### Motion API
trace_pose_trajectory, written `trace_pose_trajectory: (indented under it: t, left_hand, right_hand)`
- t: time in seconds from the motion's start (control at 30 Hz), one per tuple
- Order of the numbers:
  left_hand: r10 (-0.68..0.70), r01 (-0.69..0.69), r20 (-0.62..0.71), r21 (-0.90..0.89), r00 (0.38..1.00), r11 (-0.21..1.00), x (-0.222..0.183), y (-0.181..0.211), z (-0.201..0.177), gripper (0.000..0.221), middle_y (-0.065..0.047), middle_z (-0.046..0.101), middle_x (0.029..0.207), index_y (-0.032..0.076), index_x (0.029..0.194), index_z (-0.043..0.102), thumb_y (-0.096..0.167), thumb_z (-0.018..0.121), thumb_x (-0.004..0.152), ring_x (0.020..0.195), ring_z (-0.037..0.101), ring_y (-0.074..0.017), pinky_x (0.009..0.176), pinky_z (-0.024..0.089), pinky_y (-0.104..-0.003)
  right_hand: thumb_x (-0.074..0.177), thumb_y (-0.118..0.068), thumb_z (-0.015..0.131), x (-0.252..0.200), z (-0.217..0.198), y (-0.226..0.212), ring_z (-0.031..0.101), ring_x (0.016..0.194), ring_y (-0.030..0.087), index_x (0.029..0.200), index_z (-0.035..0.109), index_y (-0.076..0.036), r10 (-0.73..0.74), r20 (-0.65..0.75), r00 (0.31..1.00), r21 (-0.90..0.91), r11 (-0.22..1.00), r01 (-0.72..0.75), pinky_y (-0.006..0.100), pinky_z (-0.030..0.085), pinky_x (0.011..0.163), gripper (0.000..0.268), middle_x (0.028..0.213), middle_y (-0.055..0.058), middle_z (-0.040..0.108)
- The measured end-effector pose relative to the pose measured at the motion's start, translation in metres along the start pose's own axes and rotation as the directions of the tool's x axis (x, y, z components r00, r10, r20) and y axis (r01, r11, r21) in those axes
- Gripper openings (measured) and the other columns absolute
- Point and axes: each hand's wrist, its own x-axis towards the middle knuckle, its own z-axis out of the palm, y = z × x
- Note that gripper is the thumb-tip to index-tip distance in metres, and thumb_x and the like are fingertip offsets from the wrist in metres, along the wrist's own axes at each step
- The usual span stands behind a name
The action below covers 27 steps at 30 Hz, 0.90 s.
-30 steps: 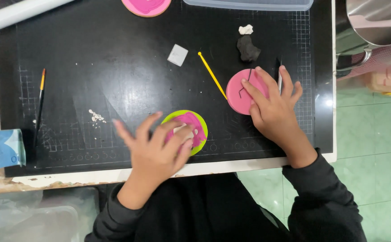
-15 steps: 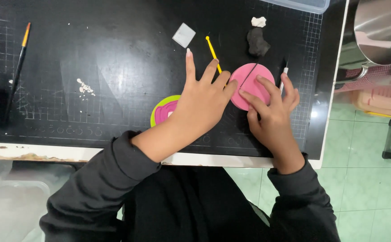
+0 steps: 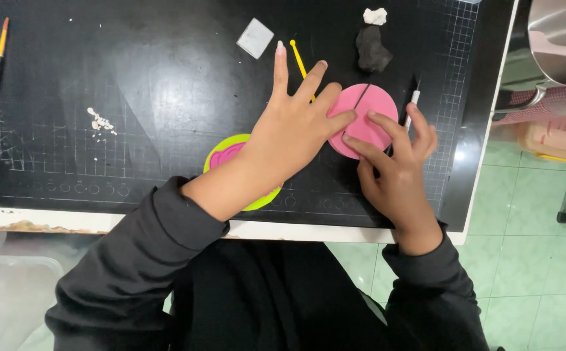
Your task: Using small tools to apply and adjust intricate fondant details on character-themed cake toppers.
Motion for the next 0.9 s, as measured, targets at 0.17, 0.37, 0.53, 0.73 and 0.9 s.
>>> trace_pose_trajectory:
  t: [0.17,0.37,0.53,0.73,0.9]
  left_hand:
    - [0.004,-0.007,0.049,0.065,0.999,0.998,0.009,-0.001,0.004,0.038,-0.006,0.060,0.117,0.036,0.128,0.069,0.019,0.072,0.094,0.138,0.051,-0.0387,0.115,0.021,-0.079]
    - [0.022,-0.031,0.107,0.088,0.994,0.996,0.014,-0.001,-0.001,0.053,-0.006,0.061,0.124,0.040,0.143,0.062,0.027,0.073,0.093,0.139,0.047,-0.0395,0.116,0.017,-0.079]
    - [-0.028,0.029,-0.008,0.034,1.000,0.999,0.001,-0.002,-0.034,0.040,-0.005,0.062,0.123,0.029,0.134,0.072,0.018,0.077,0.095,0.138,0.053,-0.0355,0.113,0.027,-0.076]
    - [-0.168,0.153,-0.076,-0.165,0.983,0.974,-0.042,-0.028,-0.106,0.058,-0.011,0.066,0.137,0.022,0.140,0.074,-0.010,0.073,0.092,0.135,0.053,-0.0417,0.099,0.019,-0.088]
    - [-0.360,0.346,-0.019,-0.229,0.933,0.910,-0.109,-0.053,-0.113,0.048,-0.013,0.064,0.140,0.017,0.141,0.073,-0.007,0.070,0.099,0.143,0.045,-0.0517,0.101,-0.003,-0.088]
  right_hand:
    - [0.089,0.008,0.064,-0.002,0.001,0.003,0.027,0.146,0.045,0.115,0.077,-0.020,-0.001,-0.007,1.000,-0.001,1.000,0.001,0.063,0.028,0.108,0.039,0.145,0.009,0.054]
    - [0.089,0.009,0.062,-0.006,0.003,0.004,0.029,0.147,0.044,0.105,0.077,-0.019,0.046,-0.020,0.999,0.035,0.998,-0.045,0.065,0.026,0.109,0.036,0.140,0.006,0.059]
    - [0.101,0.000,0.052,-0.003,-0.001,0.002,0.021,0.152,0.042,0.122,0.066,-0.016,0.115,0.037,0.993,-0.023,0.993,-0.114,0.066,0.008,0.116,0.030,0.148,0.007,0.057]
    - [0.112,-0.031,0.048,0.001,-0.003,-0.004,0.007,0.149,0.061,0.145,0.066,-0.033,0.118,0.198,0.973,-0.117,0.989,-0.096,0.082,-0.005,0.108,0.037,0.165,0.013,0.042]
    - [0.112,-0.040,0.050,-0.022,-0.004,0.000,0.006,0.150,0.057,0.145,0.062,-0.031,0.148,0.164,0.975,-0.194,0.974,-0.115,0.087,0.003,0.106,0.037,0.165,0.014,0.041]
